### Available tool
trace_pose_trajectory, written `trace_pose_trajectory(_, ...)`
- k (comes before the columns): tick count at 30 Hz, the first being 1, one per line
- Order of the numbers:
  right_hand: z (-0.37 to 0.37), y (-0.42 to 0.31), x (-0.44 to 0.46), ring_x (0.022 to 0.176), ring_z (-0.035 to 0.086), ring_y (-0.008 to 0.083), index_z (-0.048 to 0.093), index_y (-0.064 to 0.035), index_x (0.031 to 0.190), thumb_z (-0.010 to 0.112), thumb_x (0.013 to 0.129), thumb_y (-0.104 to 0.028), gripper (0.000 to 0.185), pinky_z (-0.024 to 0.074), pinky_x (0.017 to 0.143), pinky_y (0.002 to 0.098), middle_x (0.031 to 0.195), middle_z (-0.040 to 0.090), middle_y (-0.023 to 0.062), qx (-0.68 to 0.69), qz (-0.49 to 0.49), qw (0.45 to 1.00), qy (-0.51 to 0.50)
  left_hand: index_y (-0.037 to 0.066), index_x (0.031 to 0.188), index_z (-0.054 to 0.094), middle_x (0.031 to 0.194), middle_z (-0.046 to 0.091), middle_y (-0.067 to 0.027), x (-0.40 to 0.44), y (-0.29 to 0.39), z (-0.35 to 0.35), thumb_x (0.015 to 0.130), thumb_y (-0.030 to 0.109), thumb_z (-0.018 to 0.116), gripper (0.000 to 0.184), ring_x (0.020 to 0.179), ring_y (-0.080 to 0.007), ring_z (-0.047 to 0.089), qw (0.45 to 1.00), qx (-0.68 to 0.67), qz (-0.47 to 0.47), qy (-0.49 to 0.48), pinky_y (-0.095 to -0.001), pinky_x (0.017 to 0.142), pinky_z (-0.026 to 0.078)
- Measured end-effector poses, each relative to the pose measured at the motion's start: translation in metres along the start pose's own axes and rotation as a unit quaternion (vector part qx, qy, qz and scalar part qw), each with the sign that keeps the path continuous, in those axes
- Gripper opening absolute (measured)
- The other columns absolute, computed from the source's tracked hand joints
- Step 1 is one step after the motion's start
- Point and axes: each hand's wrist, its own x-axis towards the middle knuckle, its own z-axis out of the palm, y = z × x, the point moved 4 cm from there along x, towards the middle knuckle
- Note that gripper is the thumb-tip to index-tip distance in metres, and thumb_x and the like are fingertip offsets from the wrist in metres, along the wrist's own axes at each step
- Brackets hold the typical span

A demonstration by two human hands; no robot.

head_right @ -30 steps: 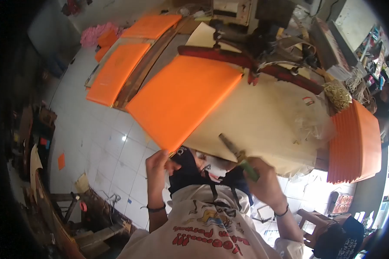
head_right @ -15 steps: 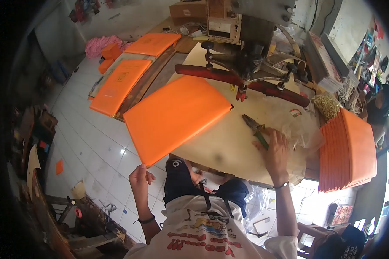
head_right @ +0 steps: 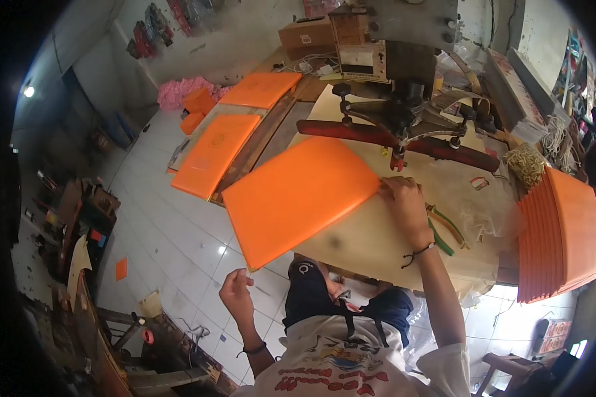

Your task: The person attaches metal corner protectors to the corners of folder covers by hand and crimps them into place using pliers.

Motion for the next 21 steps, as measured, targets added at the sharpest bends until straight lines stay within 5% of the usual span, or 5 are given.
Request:
trace_pose_trajectory(9, -0.002, 0.006, 0.001, 0.100, 0.063, 0.0367, 0.072, -0.0041, 0.112, 0.071, 0.083, -0.017, 0.032, 0.0481, 0.092, 0.0459, 0.103, 0.071, 0.0167, 0.052, 0.030, 0.998, -0.010, -0.001, 0.129, 0.060, 0.118, 0.057, -0.0108, 0.033, 0.012, 0.017, 0.072, -0.005, 0.083, 0.062, 0.107, -0.0167, 0.061, 0.982, -0.045, 0.077, -0.166, -0.0307, 0.083, 0.056)
trace_pose_trajectory(12, -0.006, 0.007, 0.003, 0.099, 0.064, 0.0362, 0.072, -0.0038, 0.111, 0.072, 0.081, -0.017, 0.032, 0.0493, 0.090, 0.0454, 0.102, 0.071, 0.0168, 0.072, 0.046, 0.996, -0.023, -0.001, 0.131, 0.059, 0.116, 0.058, -0.0112, 0.033, 0.017, 0.015, 0.072, -0.008, 0.082, 0.064, 0.104, -0.0181, 0.063, 0.974, 0.005, 0.145, -0.173, -0.0308, 0.086, 0.057)
trace_pose_trajectory(21, -0.006, 0.001, 0.004, 0.097, 0.067, 0.0295, 0.075, -0.0100, 0.106, 0.078, 0.077, -0.026, 0.033, 0.0461, 0.091, 0.0446, 0.102, 0.072, 0.0090, 0.068, 0.082, 0.993, -0.053, -0.011, 0.128, 0.059, 0.101, 0.073, -0.0135, 0.018, 0.006, 0.033, 0.088, -0.005, 0.068, 0.042, 0.094, -0.0148, 0.070, 0.994, -0.105, 0.011, 0.036, -0.0244, 0.085, 0.052)
